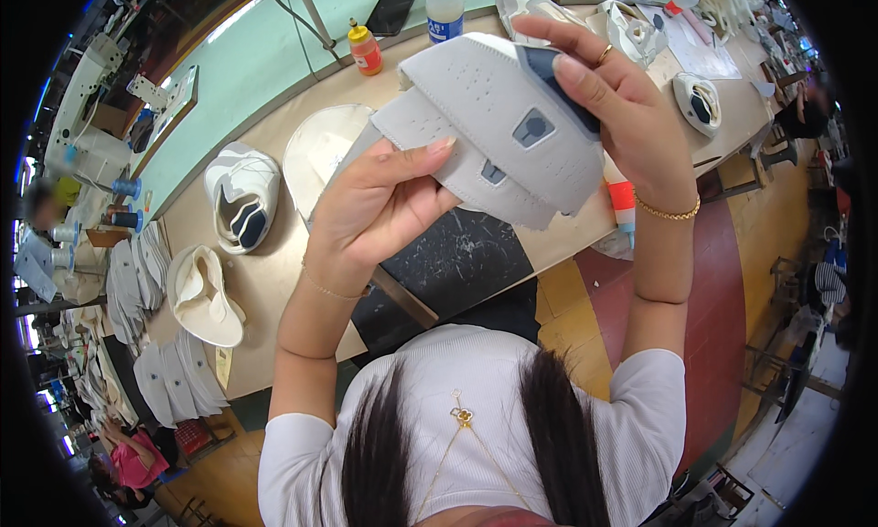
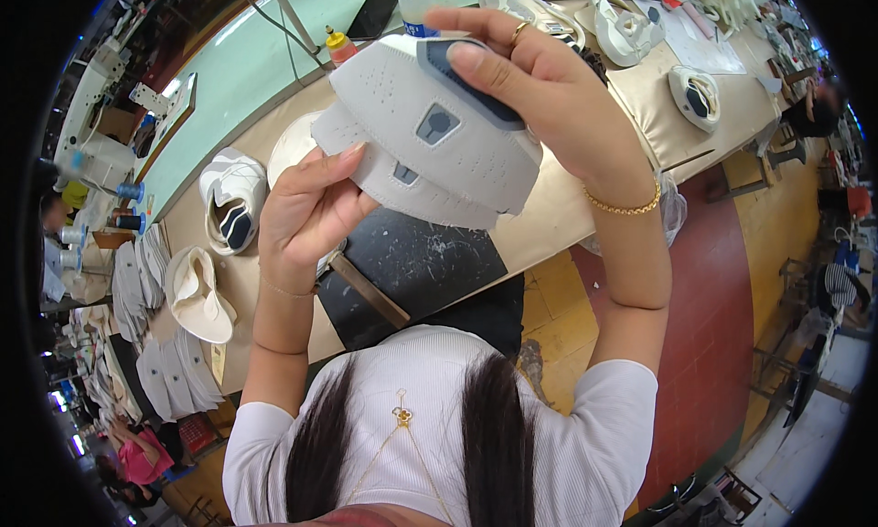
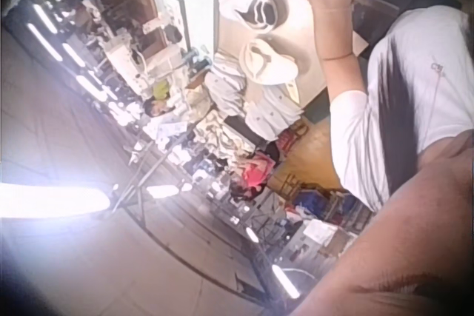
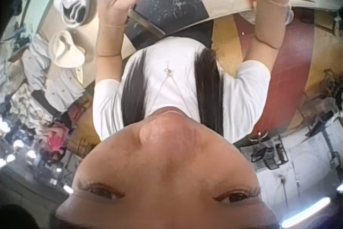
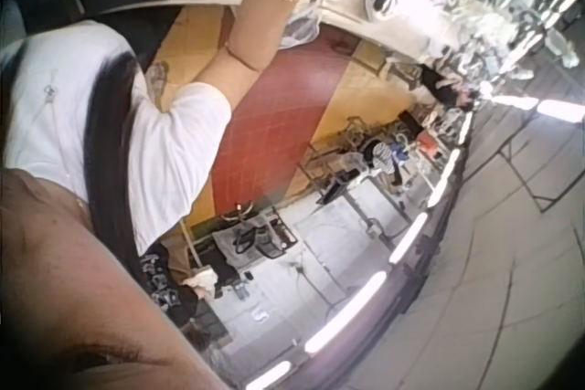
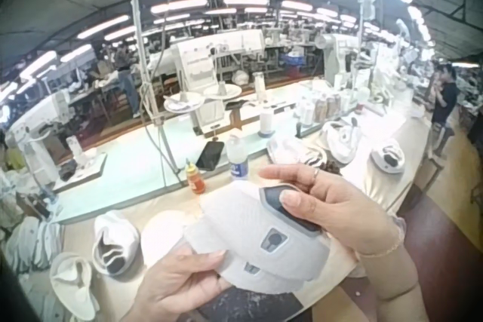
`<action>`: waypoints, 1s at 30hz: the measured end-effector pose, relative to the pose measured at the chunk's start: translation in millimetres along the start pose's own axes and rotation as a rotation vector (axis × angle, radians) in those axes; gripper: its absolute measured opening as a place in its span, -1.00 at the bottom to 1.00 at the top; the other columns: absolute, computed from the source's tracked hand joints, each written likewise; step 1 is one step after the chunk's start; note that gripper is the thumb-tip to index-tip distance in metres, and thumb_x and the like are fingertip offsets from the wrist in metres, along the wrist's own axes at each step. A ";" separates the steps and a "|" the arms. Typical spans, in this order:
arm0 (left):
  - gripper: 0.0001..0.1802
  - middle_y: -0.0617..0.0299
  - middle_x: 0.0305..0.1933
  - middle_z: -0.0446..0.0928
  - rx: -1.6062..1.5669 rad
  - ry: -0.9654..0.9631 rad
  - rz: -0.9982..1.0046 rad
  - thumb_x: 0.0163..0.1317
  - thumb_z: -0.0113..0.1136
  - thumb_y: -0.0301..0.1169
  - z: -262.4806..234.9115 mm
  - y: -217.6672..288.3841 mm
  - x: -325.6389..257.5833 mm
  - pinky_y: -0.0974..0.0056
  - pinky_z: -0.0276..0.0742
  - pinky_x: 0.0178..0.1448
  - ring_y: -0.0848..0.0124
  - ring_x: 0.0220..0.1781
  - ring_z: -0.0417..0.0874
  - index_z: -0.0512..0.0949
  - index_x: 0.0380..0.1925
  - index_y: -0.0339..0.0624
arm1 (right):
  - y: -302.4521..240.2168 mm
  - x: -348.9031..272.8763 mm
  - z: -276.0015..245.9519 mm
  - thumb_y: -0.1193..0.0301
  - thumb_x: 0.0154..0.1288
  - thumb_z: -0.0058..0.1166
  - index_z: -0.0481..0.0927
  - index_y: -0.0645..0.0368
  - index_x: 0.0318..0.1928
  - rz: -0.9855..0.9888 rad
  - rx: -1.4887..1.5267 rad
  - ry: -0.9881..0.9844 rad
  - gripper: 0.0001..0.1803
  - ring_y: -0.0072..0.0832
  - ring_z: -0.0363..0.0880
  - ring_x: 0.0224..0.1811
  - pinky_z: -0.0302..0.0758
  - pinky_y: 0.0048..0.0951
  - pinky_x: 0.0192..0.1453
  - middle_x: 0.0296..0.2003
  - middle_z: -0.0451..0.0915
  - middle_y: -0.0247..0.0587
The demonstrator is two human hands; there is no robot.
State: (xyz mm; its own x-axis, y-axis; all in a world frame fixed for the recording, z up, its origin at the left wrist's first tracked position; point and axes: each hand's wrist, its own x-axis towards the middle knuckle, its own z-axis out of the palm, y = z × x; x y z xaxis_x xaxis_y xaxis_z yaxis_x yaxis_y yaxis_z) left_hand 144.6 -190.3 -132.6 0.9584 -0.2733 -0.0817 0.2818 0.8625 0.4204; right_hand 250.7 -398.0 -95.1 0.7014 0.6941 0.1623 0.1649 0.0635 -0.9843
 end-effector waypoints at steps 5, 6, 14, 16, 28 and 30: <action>-0.50 -0.10 0.29 0.20 0.007 0.017 -0.001 0.34 -0.11 -0.60 0.7 -7.6 3.9 -0.04 0.18 0.44 0.09 0.38 0.22 0.06 0.25 -0.38 | 5.1 0.6 5.8 0.18 0.43 -0.11 0.39 0.15 0.20 -0.121 -0.457 -0.010 -0.55 -0.64 0.41 -0.07 0.36 -0.61 0.03 -0.05 0.50 -0.35; -0.50 -0.08 0.29 0.21 0.004 0.003 0.009 0.34 -0.10 -0.59 0.1 -9.6 4.4 -0.03 0.18 0.44 0.10 0.37 0.22 0.07 0.25 -0.37 | 5.8 -0.7 7.4 0.18 0.42 -0.08 0.41 0.16 0.17 -0.079 -0.427 -0.007 -0.56 -0.62 0.45 -0.11 0.39 -0.60 -0.01 -0.10 0.52 -0.34; -0.41 -0.06 0.24 0.27 -0.199 -0.208 -0.177 0.42 -0.22 -0.06 -1.6 3.4 34.8 0.04 0.17 0.41 0.10 0.35 0.26 0.18 0.21 -0.36 | 33.4 1.5 -6.1 0.23 0.41 -0.08 0.40 0.26 0.13 0.135 0.150 0.232 -0.58 -0.57 0.52 -0.08 0.48 -0.56 -0.03 -0.05 0.53 -0.28; -0.34 -0.13 0.26 0.27 -0.124 -0.201 -0.143 0.40 -0.23 0.02 -1.2 10.2 31.9 0.09 0.23 0.36 0.06 0.34 0.27 0.20 0.21 -0.37 | 37.4 -4.4 -11.3 0.20 0.42 -0.11 0.41 0.27 0.12 0.142 0.378 0.444 -0.56 -0.54 0.54 -0.10 0.49 -0.56 -0.03 -0.07 0.55 -0.23; -0.61 -0.22 -0.10 0.50 0.349 -0.075 0.280 0.41 -0.24 -0.20 -56.5 16.1 -83.0 0.13 0.52 0.01 0.11 -0.13 0.61 0.45 -0.23 -0.34 | 109.2 -32.0 -53.4 0.24 0.44 -0.29 0.29 0.35 0.08 -0.188 1.359 0.023 -0.58 -0.40 0.35 -0.39 0.36 -0.41 -0.42 -0.30 0.36 -0.10; -0.72 -0.11 -0.13 0.56 0.438 0.004 0.112 0.37 -0.07 -0.30 -45.6 -4.8 -81.8 0.22 0.52 -0.01 0.23 -0.14 0.63 0.49 -0.23 -0.33 | 109.5 -24.0 -48.1 0.26 0.43 -0.28 0.29 0.34 0.07 -0.180 1.349 -0.019 -0.60 -0.40 0.35 -0.39 0.36 -0.40 -0.42 -0.29 0.36 -0.10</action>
State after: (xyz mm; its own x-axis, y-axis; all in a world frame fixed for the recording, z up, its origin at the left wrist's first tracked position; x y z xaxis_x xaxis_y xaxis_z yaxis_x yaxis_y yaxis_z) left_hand 66.9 -152.6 -169.1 0.9824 -0.1862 -0.0164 0.1313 0.6250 0.7695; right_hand 285.3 -442.2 -203.5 0.7308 0.6110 0.3044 -0.5560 0.7915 -0.2537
